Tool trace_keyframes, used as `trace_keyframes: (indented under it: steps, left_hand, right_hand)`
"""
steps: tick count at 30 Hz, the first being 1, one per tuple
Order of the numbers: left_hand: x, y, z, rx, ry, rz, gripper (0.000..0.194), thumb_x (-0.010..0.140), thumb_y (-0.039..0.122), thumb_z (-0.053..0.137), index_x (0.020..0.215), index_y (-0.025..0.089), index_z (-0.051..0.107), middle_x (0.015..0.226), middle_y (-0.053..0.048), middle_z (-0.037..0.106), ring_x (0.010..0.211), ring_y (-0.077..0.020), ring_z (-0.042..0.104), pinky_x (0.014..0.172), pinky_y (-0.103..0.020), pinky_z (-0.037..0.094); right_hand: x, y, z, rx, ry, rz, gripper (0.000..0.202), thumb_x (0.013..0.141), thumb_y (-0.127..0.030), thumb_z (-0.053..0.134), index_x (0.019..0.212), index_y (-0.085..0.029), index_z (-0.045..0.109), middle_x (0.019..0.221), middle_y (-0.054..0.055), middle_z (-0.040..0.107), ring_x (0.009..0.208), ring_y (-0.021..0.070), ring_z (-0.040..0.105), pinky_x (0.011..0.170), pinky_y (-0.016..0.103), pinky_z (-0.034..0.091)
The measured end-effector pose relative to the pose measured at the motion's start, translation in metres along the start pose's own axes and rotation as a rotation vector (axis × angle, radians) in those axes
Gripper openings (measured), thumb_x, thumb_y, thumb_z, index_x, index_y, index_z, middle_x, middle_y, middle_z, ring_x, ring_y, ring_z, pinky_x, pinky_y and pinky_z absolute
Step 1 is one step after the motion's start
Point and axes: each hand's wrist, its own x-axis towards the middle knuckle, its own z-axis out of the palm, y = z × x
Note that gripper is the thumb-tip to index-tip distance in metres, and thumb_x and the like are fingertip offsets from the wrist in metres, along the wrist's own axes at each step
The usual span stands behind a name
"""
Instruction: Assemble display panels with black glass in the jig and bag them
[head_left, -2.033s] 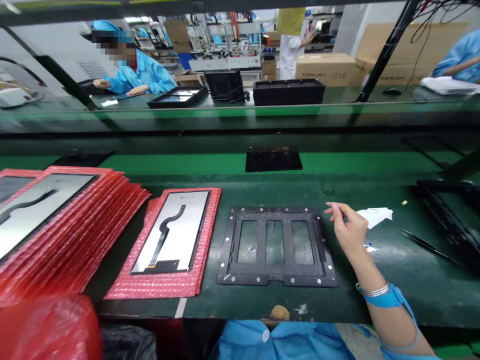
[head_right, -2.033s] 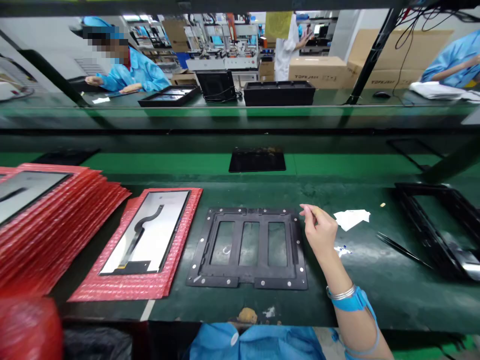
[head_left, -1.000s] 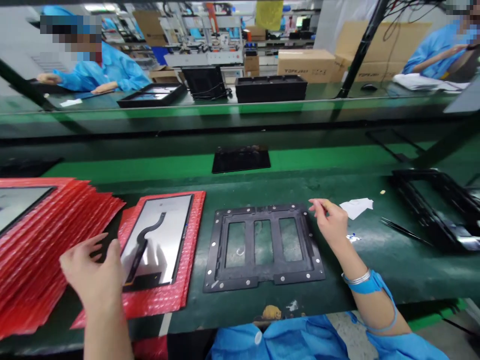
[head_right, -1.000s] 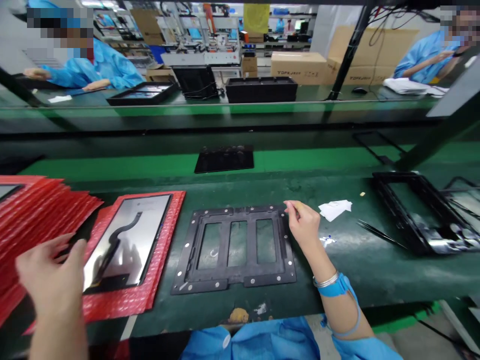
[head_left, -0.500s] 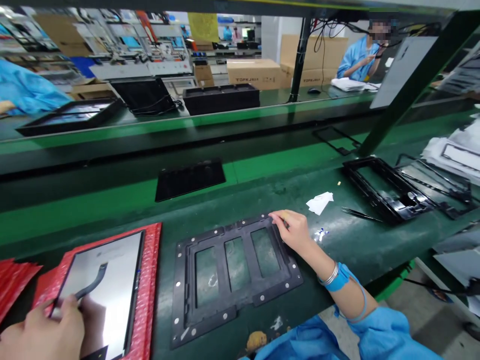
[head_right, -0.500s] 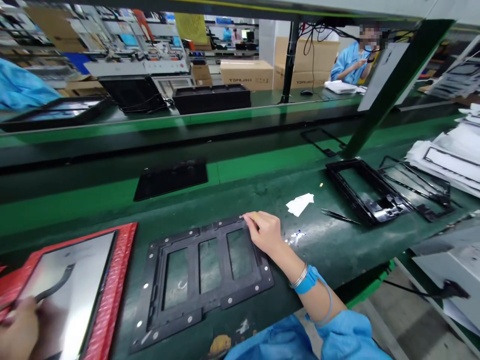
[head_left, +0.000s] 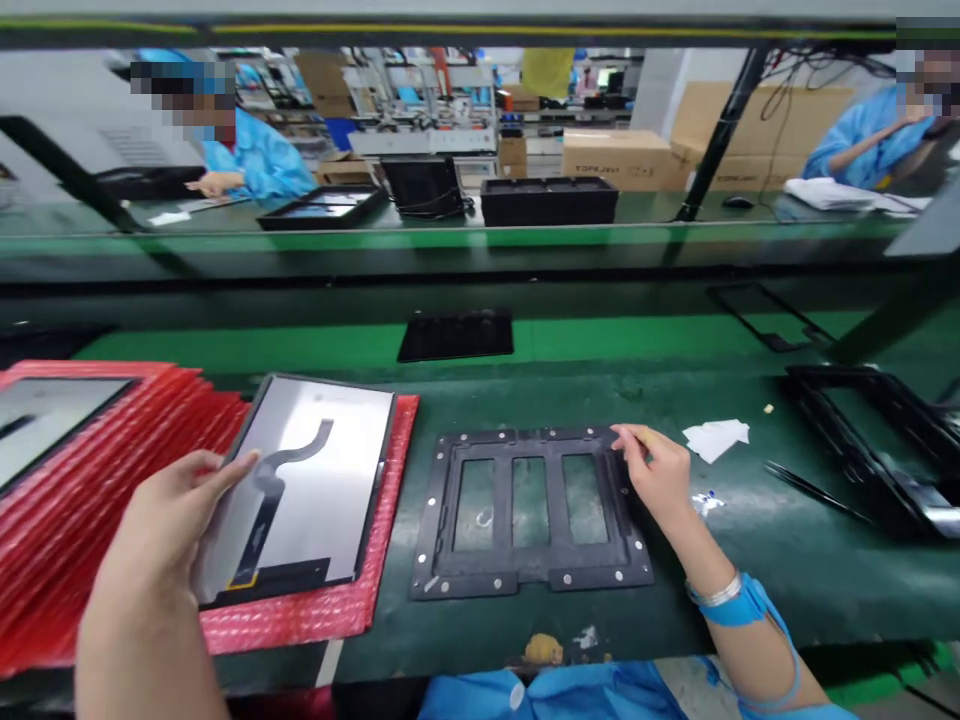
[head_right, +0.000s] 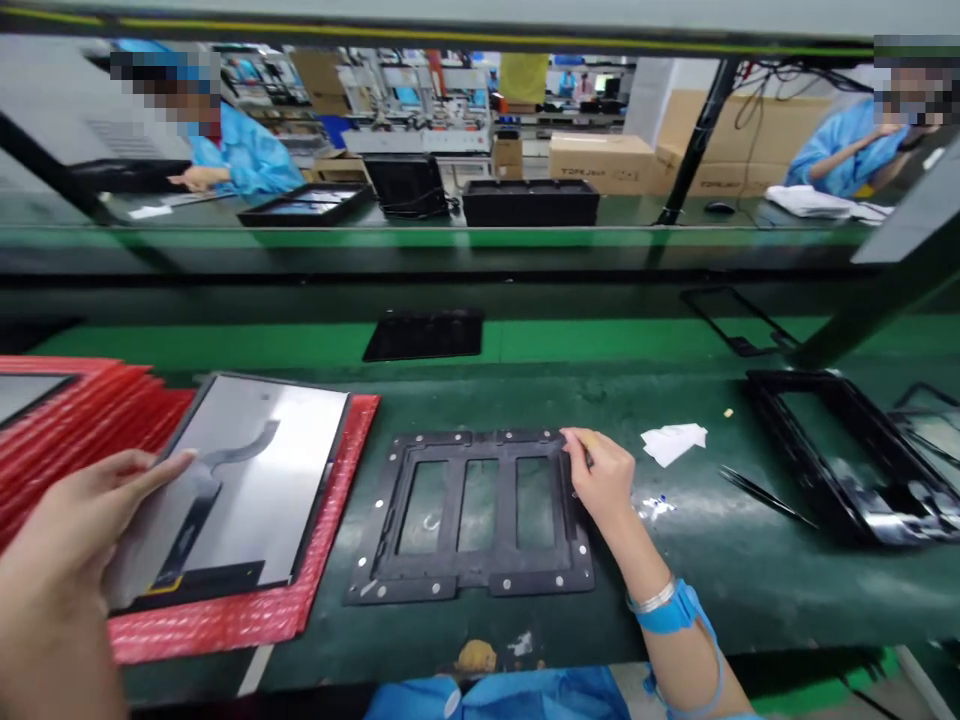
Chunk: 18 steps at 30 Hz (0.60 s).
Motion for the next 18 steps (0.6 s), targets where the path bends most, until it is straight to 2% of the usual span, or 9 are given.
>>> trace_keyframes:
  steps: [1, 3, 5, 7, 9, 12, 15, 18]
  left_hand:
    - [-0.009, 0.009, -0.001, -0.087, -0.009, -0.089, 0.036, 0.058, 0.037, 0.082, 0.068, 0.020, 0.052, 0.040, 0.006, 0.053, 0.033, -0.0162, 0.048, 0.032, -0.023, 0.037]
    - [-0.026, 0.022, 0.003, -0.268, -0.074, -0.148, 0.034, 0.056, 0.028, 0.079, 0.076, 0.021, 0.053, 0.046, 0.006, 0.060, 0.035, -0.0177, 0.054, 0.033, -0.025, 0.043]
    - [-0.038, 0.028, 0.017, -0.432, -0.175, -0.100, 0.040, 0.052, 0.024, 0.080, 0.082, 0.021, 0.052, 0.051, 0.005, 0.065, 0.038, -0.0176, 0.059, 0.037, -0.025, 0.048]
    - [-0.048, 0.029, 0.040, -0.545, -0.301, -0.063, 0.048, 0.048, 0.023, 0.083, 0.084, 0.021, 0.051, 0.052, 0.005, 0.066, 0.040, -0.0168, 0.061, 0.040, -0.024, 0.050]
    - [-0.058, 0.030, 0.065, -0.608, -0.409, -0.058, 0.054, 0.046, 0.027, 0.085, 0.085, 0.021, 0.050, 0.052, 0.006, 0.065, 0.040, -0.0165, 0.061, 0.041, -0.023, 0.050]
    - [-0.070, 0.033, 0.096, -0.647, -0.499, -0.071, 0.058, 0.043, 0.032, 0.086, 0.085, 0.022, 0.047, 0.051, 0.007, 0.063, 0.039, -0.0163, 0.060, 0.039, -0.023, 0.049]
    - [-0.076, 0.037, 0.111, -0.644, -0.553, -0.046, 0.060, 0.044, 0.038, 0.086, 0.085, 0.023, 0.045, 0.055, 0.006, 0.064, 0.039, -0.0164, 0.059, 0.038, -0.024, 0.048]
    - [-0.075, 0.039, 0.116, -0.645, -0.585, -0.026, 0.062, 0.044, 0.040, 0.086, 0.085, 0.024, 0.043, 0.054, 0.006, 0.064, 0.039, -0.0161, 0.059, 0.038, -0.023, 0.047]
  right_hand:
    - [0.000, -0.002, 0.000, 0.000, 0.008, 0.005, 0.034, 0.094, -0.041, 0.047, 0.083, -0.023, 0.073, 0.066, 0.003, 0.072, 0.054, 0.0158, 0.064, 0.058, 0.029, 0.052]
    - [-0.003, -0.011, 0.002, 0.012, 0.011, 0.040, 0.033, 0.094, -0.042, 0.048, 0.083, -0.022, 0.072, 0.065, 0.003, 0.072, 0.051, 0.0151, 0.062, 0.054, 0.028, 0.051]
    - [-0.009, -0.027, 0.009, 0.060, -0.030, 0.086, 0.030, 0.093, -0.042, 0.050, 0.083, -0.023, 0.071, 0.066, 0.002, 0.073, 0.050, 0.0146, 0.062, 0.052, 0.027, 0.051]
    - [-0.015, -0.046, 0.020, 0.124, -0.109, 0.090, 0.024, 0.091, -0.038, 0.054, 0.083, -0.024, 0.071, 0.070, 0.002, 0.074, 0.053, 0.0148, 0.064, 0.054, 0.026, 0.052]
    - [-0.020, -0.063, 0.033, 0.152, -0.183, 0.034, 0.018, 0.090, -0.032, 0.055, 0.085, -0.024, 0.070, 0.075, 0.002, 0.075, 0.061, 0.0153, 0.067, 0.059, 0.026, 0.053]
    - [-0.019, -0.078, 0.048, 0.071, -0.221, -0.031, 0.016, 0.089, -0.024, 0.054, 0.093, -0.026, 0.069, 0.082, 0.002, 0.075, 0.067, 0.0160, 0.068, 0.064, 0.027, 0.053]
    - [-0.014, -0.079, 0.051, -0.067, -0.206, -0.034, 0.017, 0.087, -0.020, 0.054, 0.098, -0.026, 0.066, 0.081, 0.002, 0.074, 0.067, 0.0169, 0.066, 0.064, 0.028, 0.050]
    - [-0.009, -0.075, 0.049, -0.118, -0.233, 0.025, 0.012, 0.088, -0.020, 0.053, 0.094, -0.025, 0.063, 0.079, 0.003, 0.073, 0.071, 0.0187, 0.068, 0.065, 0.028, 0.049]
